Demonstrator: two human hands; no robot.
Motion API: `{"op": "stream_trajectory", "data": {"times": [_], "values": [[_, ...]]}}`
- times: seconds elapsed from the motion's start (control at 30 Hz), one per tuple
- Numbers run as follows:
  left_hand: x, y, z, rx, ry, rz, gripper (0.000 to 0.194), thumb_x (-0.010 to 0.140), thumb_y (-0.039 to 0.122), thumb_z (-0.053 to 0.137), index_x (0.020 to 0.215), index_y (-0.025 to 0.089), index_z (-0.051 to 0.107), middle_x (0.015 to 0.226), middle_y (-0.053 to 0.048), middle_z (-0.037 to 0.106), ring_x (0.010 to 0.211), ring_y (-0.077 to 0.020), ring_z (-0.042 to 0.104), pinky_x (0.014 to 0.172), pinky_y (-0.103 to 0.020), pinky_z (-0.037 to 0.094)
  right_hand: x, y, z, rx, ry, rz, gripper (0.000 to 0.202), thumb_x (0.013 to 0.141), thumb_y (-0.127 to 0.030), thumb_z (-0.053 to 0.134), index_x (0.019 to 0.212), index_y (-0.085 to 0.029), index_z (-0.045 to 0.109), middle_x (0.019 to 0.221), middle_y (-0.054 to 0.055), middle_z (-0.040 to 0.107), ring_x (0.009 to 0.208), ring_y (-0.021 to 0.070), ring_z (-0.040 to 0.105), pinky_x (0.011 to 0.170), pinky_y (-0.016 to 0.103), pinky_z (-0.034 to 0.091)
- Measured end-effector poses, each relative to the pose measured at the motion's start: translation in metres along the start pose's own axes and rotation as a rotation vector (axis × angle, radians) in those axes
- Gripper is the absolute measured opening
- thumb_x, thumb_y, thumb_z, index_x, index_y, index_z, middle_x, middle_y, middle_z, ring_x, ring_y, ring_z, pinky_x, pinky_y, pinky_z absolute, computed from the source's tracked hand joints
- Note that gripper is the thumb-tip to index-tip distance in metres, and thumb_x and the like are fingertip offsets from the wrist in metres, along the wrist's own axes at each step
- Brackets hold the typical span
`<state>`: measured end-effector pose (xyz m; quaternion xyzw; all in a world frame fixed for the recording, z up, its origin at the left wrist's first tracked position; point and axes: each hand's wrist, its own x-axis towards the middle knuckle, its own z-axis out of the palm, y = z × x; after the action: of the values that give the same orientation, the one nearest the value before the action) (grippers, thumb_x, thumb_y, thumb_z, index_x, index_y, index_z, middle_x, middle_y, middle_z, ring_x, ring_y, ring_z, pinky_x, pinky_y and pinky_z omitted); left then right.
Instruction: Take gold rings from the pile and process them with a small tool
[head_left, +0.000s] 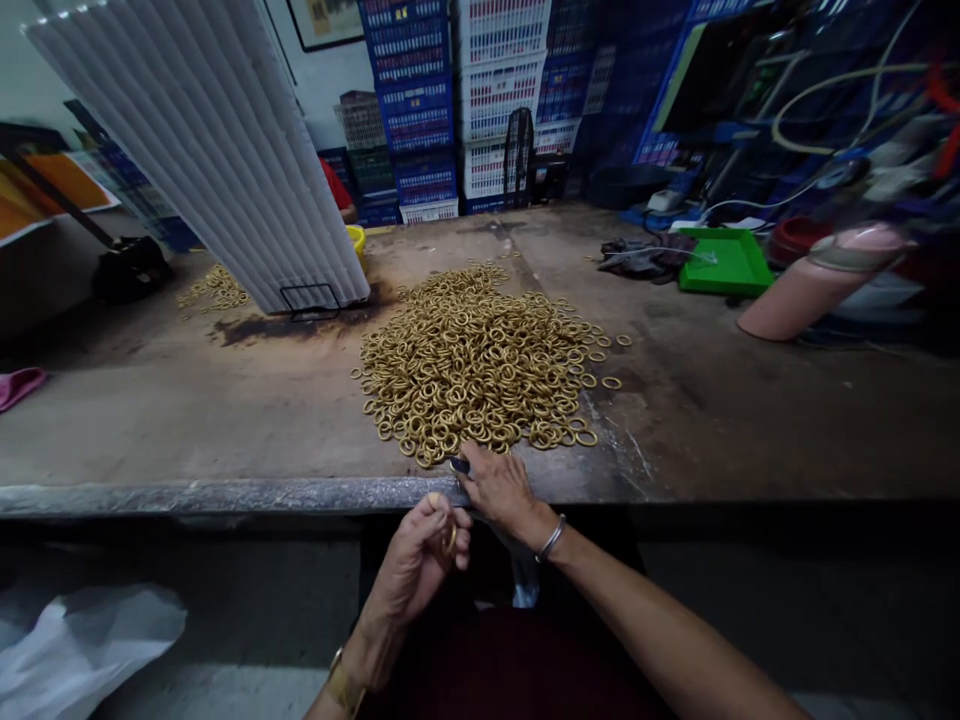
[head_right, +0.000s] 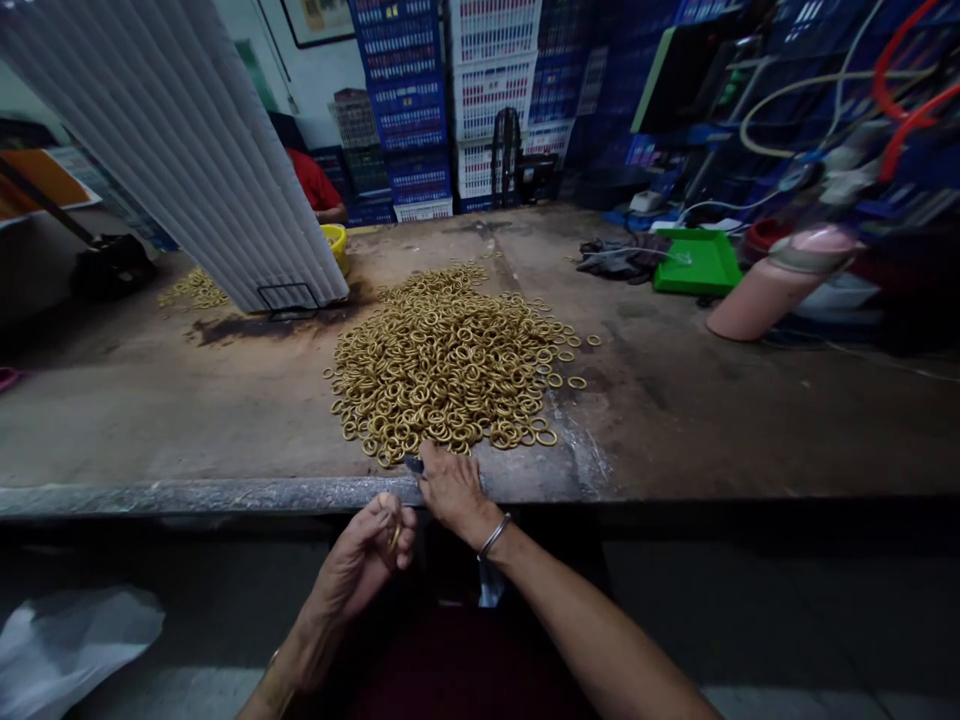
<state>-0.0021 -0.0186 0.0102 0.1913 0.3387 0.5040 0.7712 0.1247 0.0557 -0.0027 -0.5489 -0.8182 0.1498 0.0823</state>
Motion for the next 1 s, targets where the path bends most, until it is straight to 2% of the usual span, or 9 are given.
{"op": "stream_trajectory", "data": {"times": [0.13,0.23,0.4,0.5,0.6,0.67,0.77,0.9,1.0], "values": [[0.005,-0.002,-0.006,-0.137,-0.013,-0.086,0.015,0.072,0.021,0.061,0.079,0.016,0.049,0.074,-0.001,0.052,0.056,-0.0076,0.048,0.043,-0.016,0.034,0.000,0.006,0.000,-0.002,0.008,0.050,0.017,0.082,-0.024,0.043,0.098,-0.019,0.046,0.084,0.006,0.063,0.074,0.0173,0.058,0.060,0.025,0.028],[0.012,-0.006,-0.009,-0.242,0.037,-0.140,0.017,0.071,0.023,0.062,0.079,0.015,0.049,0.064,0.003,0.044,0.049,-0.0045,0.041,0.038,-0.013,0.026,-0.002,0.010,0.000,-0.004,0.045,0.083,0.017,0.081,-0.024,0.043,0.097,-0.019,0.047,0.081,0.005,0.064,0.071,0.0169,0.058,0.058,0.025,0.027],[0.023,-0.008,-0.007,-0.316,0.119,-0.133,0.022,0.068,0.023,0.066,0.073,0.013,0.047,0.053,0.009,0.027,0.040,-0.0010,0.024,0.035,-0.011,0.019,-0.001,0.019,0.002,0.091,0.121,0.083,0.013,0.077,-0.019,0.046,0.087,-0.020,0.054,0.078,0.003,0.064,0.069,0.0151,0.057,0.058,0.024,0.029],[0.029,-0.008,0.002,-0.186,0.136,-0.071,0.024,0.068,0.026,0.066,0.074,0.015,0.047,0.051,0.009,0.027,0.038,-0.0013,0.024,0.035,-0.012,0.020,0.004,0.029,0.000,0.370,0.233,0.120,0.013,0.078,-0.023,0.044,0.079,-0.019,0.056,0.068,0.002,0.061,0.062,0.0129,0.053,0.057,0.022,0.032],[0.036,-0.010,0.014,0.029,0.178,0.029,0.028,0.069,0.032,0.065,0.086,0.017,0.049,0.056,0.007,0.041,0.042,-0.0035,0.035,0.037,-0.014,0.026,0.005,0.036,-0.006,0.812,0.295,0.208,0.016,0.076,-0.030,0.047,0.068,-0.018,0.053,0.059,-0.002,0.054,0.052,0.0092,0.047,0.051,0.020,0.034],[0.042,-0.014,0.021,0.144,0.202,0.098,0.036,0.069,0.037,0.064,0.096,0.018,0.048,0.066,0.004,0.050,0.047,-0.0054,0.042,0.038,-0.014,0.029,0.002,0.036,-0.010,1.086,0.276,0.283,0.019,0.073,-0.035,0.051,0.066,-0.018,0.050,0.055,-0.004,0.050,0.044,0.0065,0.040,0.044,0.019,0.031],[0.051,-0.022,0.028,0.268,0.214,0.189,0.042,0.070,0.041,0.062,0.103,0.018,0.048,0.069,0.002,0.053,0.049,-0.0059,0.043,0.039,-0.015,0.031,-0.008,0.030,-0.011,1.353,0.203,0.352,0.024,0.070,-0.041,0.056,0.068,-0.018,0.047,0.052,-0.007,0.047,0.036,0.0036,0.031,0.036,0.018,0.024],[0.061,-0.028,0.031,0.386,0.237,0.293,0.029,0.073,0.039,0.059,0.090,0.016,0.056,0.063,0.003,0.051,0.047,-0.0051,0.041,0.043,-0.016,0.032,-0.018,0.022,-0.008,1.432,0.137,0.375,0.028,0.068,-0.044,0.057,0.065,-0.017,0.047,0.050,-0.007,0.046,0.034,0.0028,0.029,0.034,0.017,0.021],[0.062,-0.026,0.030,0.502,0.271,0.390,0.020,0.075,0.035,0.056,0.077,0.015,0.057,0.064,0.001,0.053,0.055,-0.0083,0.047,0.053,-0.019,0.038,-0.019,0.025,-0.009,1.258,0.120,0.325,0.026,0.070,-0.041,0.055,0.062,-0.017,0.050,0.051,-0.004,0.049,0.038,0.0048,0.034,0.037,0.018,0.028]]}}
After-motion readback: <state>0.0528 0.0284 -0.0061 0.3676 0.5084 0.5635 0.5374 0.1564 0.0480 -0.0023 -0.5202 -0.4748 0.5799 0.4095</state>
